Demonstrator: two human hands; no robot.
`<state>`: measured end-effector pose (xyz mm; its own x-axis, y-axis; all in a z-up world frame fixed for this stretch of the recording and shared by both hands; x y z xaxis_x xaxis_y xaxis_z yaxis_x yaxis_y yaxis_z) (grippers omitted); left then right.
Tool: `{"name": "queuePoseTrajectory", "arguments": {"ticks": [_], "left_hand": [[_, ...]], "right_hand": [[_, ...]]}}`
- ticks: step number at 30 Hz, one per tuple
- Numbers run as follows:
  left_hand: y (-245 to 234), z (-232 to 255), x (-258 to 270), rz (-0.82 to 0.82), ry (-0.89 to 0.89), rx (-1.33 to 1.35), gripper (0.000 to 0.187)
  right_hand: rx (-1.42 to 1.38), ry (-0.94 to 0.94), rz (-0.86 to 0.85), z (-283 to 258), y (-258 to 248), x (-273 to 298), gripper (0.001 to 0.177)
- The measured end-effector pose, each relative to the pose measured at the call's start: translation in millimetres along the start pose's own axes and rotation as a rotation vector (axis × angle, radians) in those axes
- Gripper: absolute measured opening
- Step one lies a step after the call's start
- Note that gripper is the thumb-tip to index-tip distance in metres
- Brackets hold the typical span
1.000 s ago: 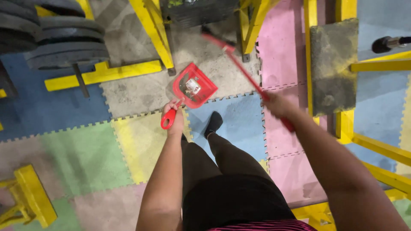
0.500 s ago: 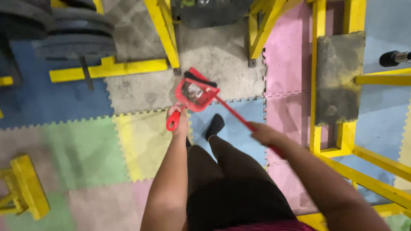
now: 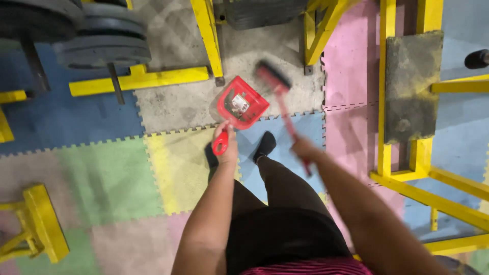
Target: Sweeping the gym floor using a broom and a dustpan.
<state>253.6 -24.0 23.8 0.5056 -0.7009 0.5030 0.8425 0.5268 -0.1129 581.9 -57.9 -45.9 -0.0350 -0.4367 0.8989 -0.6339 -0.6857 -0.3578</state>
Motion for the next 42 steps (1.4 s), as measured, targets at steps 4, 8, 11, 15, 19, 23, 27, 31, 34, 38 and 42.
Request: {"name": "queuePoseTrajectory", "arguments": {"ticks": [4, 8, 11, 15, 19, 23, 27, 31, 34, 38, 42], "left_hand": [[-11, -5, -18, -0.036, 0.161, -0.234, 0.019], [-33, 16, -47, -0.135, 0.382, -0.182, 0.016], [-50, 29, -64, -0.233, 0.532, -0.27, 0.015], [-62, 29, -86, -0.304, 0.452, -0.335, 0.015], [-71, 26, -93, -0.343, 0.348, -0.377, 0.015], [-65, 22, -101, -0.407, 0.477, -0.378, 0.014], [-67, 30, -97, -0.47, 0.529, -0.413, 0.015], [-71, 13, -115, -0.491, 0.474, -0.399, 0.015], [-70, 12, -121, -0.487, 0.433, -0.354, 0.015], [-65, 15, -121, -0.473, 0.354, -0.418, 0.016], [-59, 13, -111, -0.485, 0.383, -0.341, 0.016]], "right_hand": [[-0.162, -0.072, -0.037, -77, 25, 132, 0.072], [-0.577, 0.245, -0.032, -54, -17, 216, 0.067], [-0.693, 0.3, 0.037, 5, -24, 220, 0.065], [-0.689, 0.341, 0.23, 26, -38, 193, 0.058], [-0.884, 0.298, 0.366, 67, 29, 90, 0.038], [-0.654, 0.249, 0.265, 41, 179, -5, 0.024], [-0.901, 0.142, 0.149, -103, 209, 123, 0.069], [-0.941, 0.238, -0.023, -117, 168, 208, 0.073], [-0.852, 0.327, 0.045, -89, 126, 233, 0.073], [-0.886, 0.286, 0.255, -3, 75, 176, 0.072], [-0.987, 0.29, 0.342, 21, 42, 115, 0.073]]}}
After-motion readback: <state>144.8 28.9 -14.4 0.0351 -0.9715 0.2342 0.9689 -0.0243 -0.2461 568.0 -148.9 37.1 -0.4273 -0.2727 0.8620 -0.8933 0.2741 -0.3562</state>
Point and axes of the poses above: each hand's wrist, its own x-axis away from the middle knuckle, its own y-axis out of the palm, z = x × y, the point moved 3 cm from there along -x, towards the middle knuckle, and after that the axes turned 3 degrees about z, right-handed, at the moved point
